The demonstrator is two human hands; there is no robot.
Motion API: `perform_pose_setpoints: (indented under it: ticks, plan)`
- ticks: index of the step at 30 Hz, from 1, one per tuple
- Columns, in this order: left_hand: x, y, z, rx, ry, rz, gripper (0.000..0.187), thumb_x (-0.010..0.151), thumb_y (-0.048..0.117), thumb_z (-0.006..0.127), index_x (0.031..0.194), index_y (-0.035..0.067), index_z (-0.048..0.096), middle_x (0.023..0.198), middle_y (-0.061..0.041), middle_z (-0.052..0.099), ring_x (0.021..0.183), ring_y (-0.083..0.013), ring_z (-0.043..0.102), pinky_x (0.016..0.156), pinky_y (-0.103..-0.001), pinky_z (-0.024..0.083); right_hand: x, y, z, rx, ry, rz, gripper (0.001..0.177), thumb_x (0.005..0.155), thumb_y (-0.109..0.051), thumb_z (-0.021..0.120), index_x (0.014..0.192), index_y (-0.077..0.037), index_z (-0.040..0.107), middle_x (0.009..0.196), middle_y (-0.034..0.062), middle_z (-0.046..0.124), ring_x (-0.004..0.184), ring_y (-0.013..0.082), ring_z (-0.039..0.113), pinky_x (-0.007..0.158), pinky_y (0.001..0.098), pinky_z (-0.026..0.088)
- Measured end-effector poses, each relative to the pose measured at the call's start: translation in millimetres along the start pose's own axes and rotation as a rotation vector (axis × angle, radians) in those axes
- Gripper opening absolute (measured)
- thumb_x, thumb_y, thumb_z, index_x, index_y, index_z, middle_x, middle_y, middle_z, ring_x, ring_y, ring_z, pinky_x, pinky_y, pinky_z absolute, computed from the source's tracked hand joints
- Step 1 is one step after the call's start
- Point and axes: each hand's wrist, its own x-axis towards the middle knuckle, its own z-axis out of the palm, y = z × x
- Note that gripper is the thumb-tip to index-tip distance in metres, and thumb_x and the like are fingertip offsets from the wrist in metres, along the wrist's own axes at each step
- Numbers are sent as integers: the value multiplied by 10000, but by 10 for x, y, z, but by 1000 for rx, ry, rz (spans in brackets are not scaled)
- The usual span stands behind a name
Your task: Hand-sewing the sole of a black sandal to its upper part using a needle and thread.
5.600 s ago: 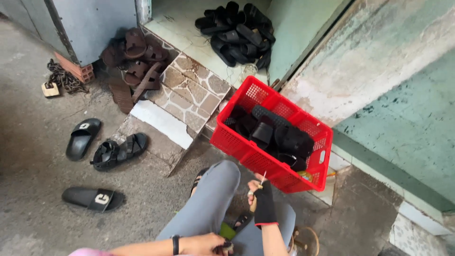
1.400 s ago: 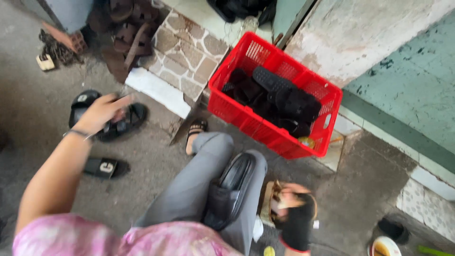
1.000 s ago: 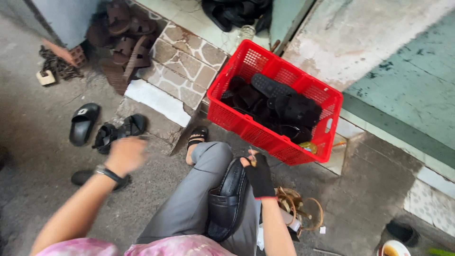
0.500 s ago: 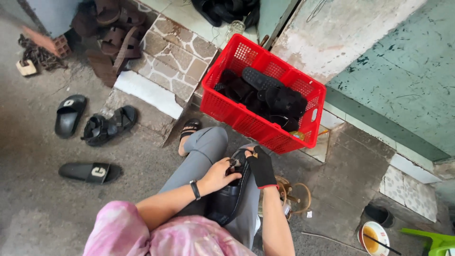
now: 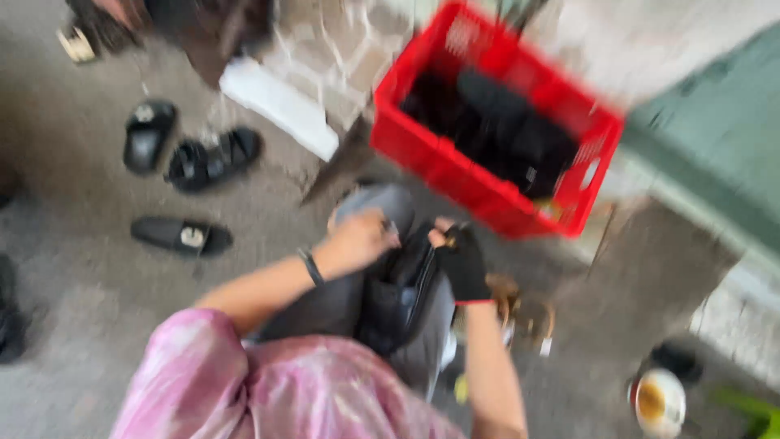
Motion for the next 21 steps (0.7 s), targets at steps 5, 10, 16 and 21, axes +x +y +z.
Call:
perform_pose_setpoints:
  ticks: [5, 10, 16, 21]
  plan:
    - [-91, -970, -608, 529, -12, -125, 253, 886, 187, 659, 712, 4, 634, 784, -134, 580, 766, -305, 600, 683, -363, 486, -290, 217, -535, 117, 152, -422, 163, 942, -65, 588, 1079, -100, 668, 1061, 103, 583, 1056, 235, 522, 967, 305, 411]
    - [272, -215, -524, 178, -50, 69, 292, 737, -1, 621, 1008, -88, 555, 1100, -265, 555, 1015, -429, 530, 913, -493, 437, -434, 269, -786, -198, -173, -633, 263, 1001, -126, 462, 1188, -5, 601, 989, 148, 598, 918, 296, 571, 869, 387, 445]
    - [233, -133, 483, -300, -98, 188, 554, 738, 396, 805, 798, -75, 520, 1053, -258, 536, 1028, -431, 571, 894, -448, 493, -262, 300, -769, -733, -167, -905, 402, 936, -257, 545, 1336, -279, 581, 806, 4, 589, 627, 160, 571, 594, 268, 523]
    - [139, -283, 779, -236, -189, 83, 695, 647, 514, 843, 963, -35, 556, 1062, -159, 518, 1004, -335, 586, 847, -374, 519, -127, 213, -722, -693, -238, -910, 421, 951, -237, 505, 1366, -288, 561, 752, 9, 559, 550, 153, 543, 539, 240, 500]
